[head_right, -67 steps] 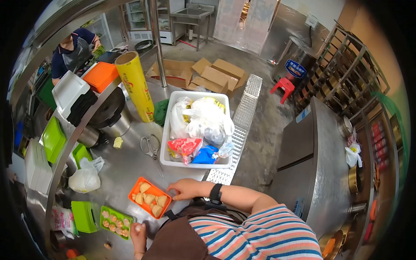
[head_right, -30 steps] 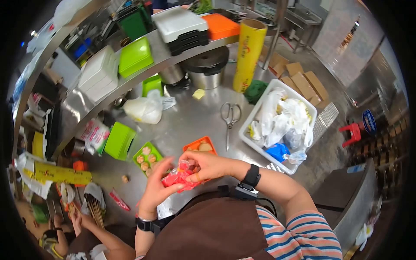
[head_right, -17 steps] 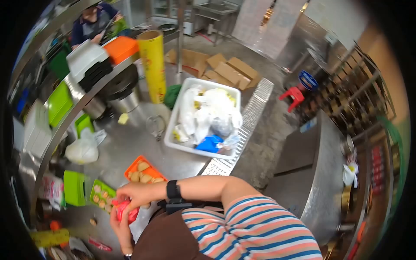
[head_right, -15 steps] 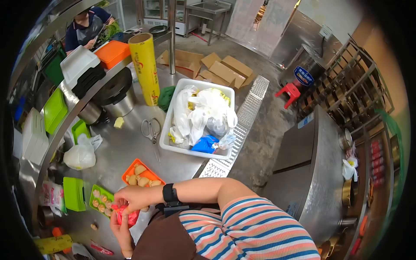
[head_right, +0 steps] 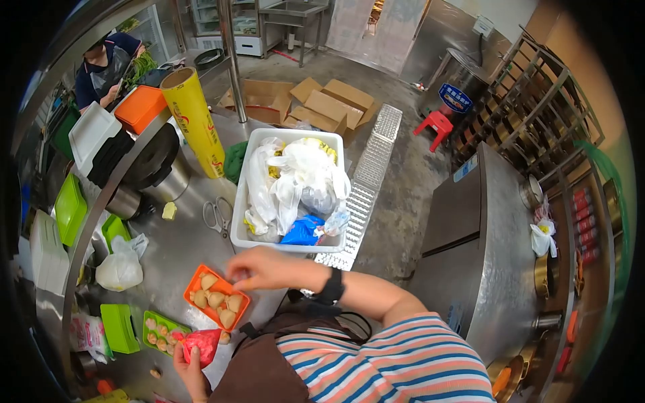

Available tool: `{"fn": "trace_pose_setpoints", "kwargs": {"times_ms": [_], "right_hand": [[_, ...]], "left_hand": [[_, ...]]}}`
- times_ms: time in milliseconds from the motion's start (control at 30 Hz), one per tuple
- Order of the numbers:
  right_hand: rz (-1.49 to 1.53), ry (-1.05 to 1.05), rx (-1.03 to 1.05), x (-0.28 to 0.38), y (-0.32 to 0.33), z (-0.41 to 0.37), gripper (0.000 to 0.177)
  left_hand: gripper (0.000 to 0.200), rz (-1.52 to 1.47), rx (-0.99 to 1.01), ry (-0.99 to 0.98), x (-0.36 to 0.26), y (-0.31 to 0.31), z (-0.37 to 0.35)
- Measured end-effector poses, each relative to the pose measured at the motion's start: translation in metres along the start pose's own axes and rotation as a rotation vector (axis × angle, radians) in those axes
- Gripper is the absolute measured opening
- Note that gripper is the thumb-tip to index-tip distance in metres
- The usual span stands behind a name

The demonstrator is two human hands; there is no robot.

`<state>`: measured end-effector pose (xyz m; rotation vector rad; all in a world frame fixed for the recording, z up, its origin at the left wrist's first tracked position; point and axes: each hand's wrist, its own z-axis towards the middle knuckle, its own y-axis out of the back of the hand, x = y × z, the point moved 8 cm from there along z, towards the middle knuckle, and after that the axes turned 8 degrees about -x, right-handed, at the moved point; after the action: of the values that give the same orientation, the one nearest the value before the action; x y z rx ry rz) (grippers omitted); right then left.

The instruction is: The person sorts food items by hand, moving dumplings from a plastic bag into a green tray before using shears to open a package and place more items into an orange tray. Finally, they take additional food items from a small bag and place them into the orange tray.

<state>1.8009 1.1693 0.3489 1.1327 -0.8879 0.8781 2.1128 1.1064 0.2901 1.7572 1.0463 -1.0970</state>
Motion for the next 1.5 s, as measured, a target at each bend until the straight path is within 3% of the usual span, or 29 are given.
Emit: {"fn": "trace_pose_setpoints", "kwargs": {"times_ms": [67, 133, 233, 300, 333, 433, 500, 733, 967, 1100, 1200, 1267, 1300, 1367, 1433, 1500], "right_hand": [[-0.002, -0.099, -0.064, -0.016, 0.026, -0.018, 0.022], [0.057, -0.152, -0.048, -0.016, 0.021, -0.018, 0.017], [0.130, -0.041, 0.053, 0.028, -0.013, 0.007, 0.016], [0.088, 0.182, 0.116, 0.062, -0.039, 0.021, 0.015], [0.090, 0.189, 0.121, 0.064, -0.048, 0.026, 0.015], [-0.146, 0.527, -0.030, 0.085, -0.070, 0.037, 0.017], [-0.232, 0.538, -0.014, 0.077, -0.085, 0.039, 0.015], [-0.494, 0.607, 0.061, 0.070, -0.114, 0.042, 0.012], [-0.384, 0.656, -0.045, 0.103, -0.126, 0.096, 0.016], [-0.411, 0.629, -0.033, 0.103, -0.140, 0.090, 0.018], [-0.200, 0.472, 0.012, 0.074, -0.158, 0.083, 0.016], [0.028, 0.086, 0.128, 0.043, -0.172, 0.078, 0.012], [0.028, 0.090, 0.141, 0.037, -0.179, 0.075, 0.012], [0.216, 0.007, 0.062, 0.011, -0.189, 0.075, 0.013], [0.272, -0.357, -0.107, -0.055, -0.177, 0.092, 0.013], [0.539, -0.554, -0.069, -0.055, -0.162, 0.100, 0.010]], "left_hand": [[0.040, -0.209, 0.000, -0.065, 0.014, 0.002, 0.007], [0.044, -0.196, 0.044, -0.029, -0.008, -0.018, 0.007], [0.044, 0.019, 0.137, -0.158, -0.043, -0.043, 0.020], [0.042, -0.066, 0.095, -0.149, -0.052, -0.053, 0.024], [0.041, -0.158, 0.081, -0.146, -0.053, -0.055, 0.027], [0.039, 0.039, -0.006, -0.368, -0.060, -0.049, 0.028], [0.041, 0.239, -0.094, -0.518, -0.079, -0.050, 0.018], [0.036, 0.324, -0.143, -0.535, -0.069, -0.040, 0.013], [0.040, 0.329, -0.173, -0.630, -0.112, -0.008, 0.030], [0.042, 0.338, -0.123, -0.585, -0.096, 0.003, 0.023], [0.041, 0.238, -0.054, -0.491, -0.066, 0.008, 0.013], [0.039, 0.182, 0.009, -0.366, -0.043, 0.011, 0.007], [0.038, 0.194, 0.025, -0.375, -0.041, 0.013, 0.000], [0.037, 0.161, 0.116, -0.374, -0.029, 0.019, -0.011], [0.034, 0.124, 0.238, -0.412, -0.014, 0.017, -0.033], [0.035, 0.096, 0.110, -0.366, 0.012, 0.030, -0.044]]}}
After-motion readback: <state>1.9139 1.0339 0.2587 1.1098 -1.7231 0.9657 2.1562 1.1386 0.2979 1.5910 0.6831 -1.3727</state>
